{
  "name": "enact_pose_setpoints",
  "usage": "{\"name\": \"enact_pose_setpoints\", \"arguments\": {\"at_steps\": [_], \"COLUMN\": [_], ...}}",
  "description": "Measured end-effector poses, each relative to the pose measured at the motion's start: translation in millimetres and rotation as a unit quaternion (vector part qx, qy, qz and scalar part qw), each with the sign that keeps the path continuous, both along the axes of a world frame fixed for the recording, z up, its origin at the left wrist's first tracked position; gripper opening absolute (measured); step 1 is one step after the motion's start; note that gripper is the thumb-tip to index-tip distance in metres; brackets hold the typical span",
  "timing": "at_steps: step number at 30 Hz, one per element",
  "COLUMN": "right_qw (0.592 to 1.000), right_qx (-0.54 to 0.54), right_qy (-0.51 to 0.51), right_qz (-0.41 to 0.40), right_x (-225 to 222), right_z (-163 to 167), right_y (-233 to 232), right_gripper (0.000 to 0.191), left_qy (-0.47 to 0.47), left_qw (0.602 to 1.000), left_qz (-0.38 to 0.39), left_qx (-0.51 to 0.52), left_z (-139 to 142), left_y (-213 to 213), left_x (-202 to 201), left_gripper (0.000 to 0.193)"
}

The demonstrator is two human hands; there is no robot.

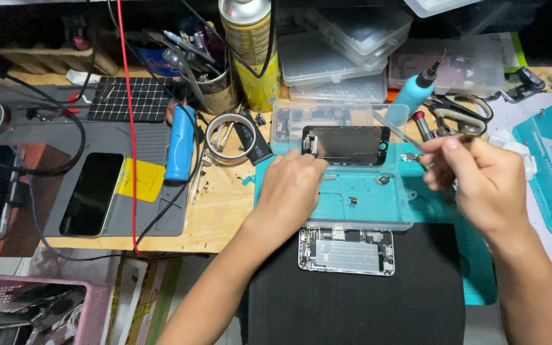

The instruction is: The person repairs a disassembled smartphone at a workbench, using a precision screwdriver to remove and tighten small screws on the phone's internal frame and midplate. They pick up tiny screws from the mat, position them on the phone chassis, and drive them in with the screwdriver, working on the device one section at a time.

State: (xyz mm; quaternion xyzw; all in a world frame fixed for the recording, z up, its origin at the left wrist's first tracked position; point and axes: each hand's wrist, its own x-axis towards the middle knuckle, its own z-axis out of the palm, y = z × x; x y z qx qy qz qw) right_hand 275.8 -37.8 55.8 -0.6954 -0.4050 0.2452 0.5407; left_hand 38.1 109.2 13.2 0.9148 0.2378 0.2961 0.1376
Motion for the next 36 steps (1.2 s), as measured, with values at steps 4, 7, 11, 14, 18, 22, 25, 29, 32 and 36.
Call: {"name": "enact_pose_setpoints", "arguments": {"at_steps": [4, 7, 11, 14, 18, 22, 25, 29, 32, 36], "right_qw": [0.997, 0.997, 0.994, 0.993, 0.993, 0.995, 0.995, 0.997, 0.997, 0.996], "right_qx": [0.008, -0.003, 0.006, 0.002, -0.009, -0.009, 0.007, -0.008, -0.023, -0.026], "right_qy": [-0.075, -0.053, -0.059, -0.050, -0.035, -0.018, 0.003, 0.019, -0.012, -0.024], "right_qz": [0.034, 0.051, 0.093, 0.105, 0.116, 0.098, 0.095, 0.079, 0.075, 0.082], "right_x": [-4, -13, -26, -29, -28, -24, -22, -19, -18, -18], "right_z": [-2, -7, -13, -16, -17, -20, -25, -34, -38, -40], "right_y": [4, 10, 15, 18, 20, 17, 14, 16, 18, 19], "right_gripper": [0.038, 0.039, 0.038, 0.038, 0.037, 0.029, 0.013, 0.019, 0.021, 0.022], "left_qy": [-0.010, 0.001, 0.025, 0.024, 0.039, 0.030, -0.012, -0.038, -0.051, -0.062], "left_qw": [1.000, 0.999, 0.998, 0.996, 0.994, 0.997, 0.997, 0.997, 0.997, 0.996], "left_qz": [-0.020, -0.037, -0.057, -0.073, -0.075, -0.064, -0.068, -0.063, -0.061, -0.060], "left_qx": [-0.003, -0.009, 0.019, 0.040, 0.066, 0.037, 0.020, 0.005, -0.004, -0.019], "left_z": [-8, -10, -11, -12, -12, -8, -4, 3, 10, 15], "left_y": [1, 2, 3, 4, 5, 7, 4, -2, -6, -12], "left_x": [2, 8, 15, 18, 18, 8, 1, 1, 1, -2], "left_gripper": [0.012, 0.017, 0.010, 0.005, 0.005, 0.008, 0.011, 0.011, 0.013, 0.018]}}
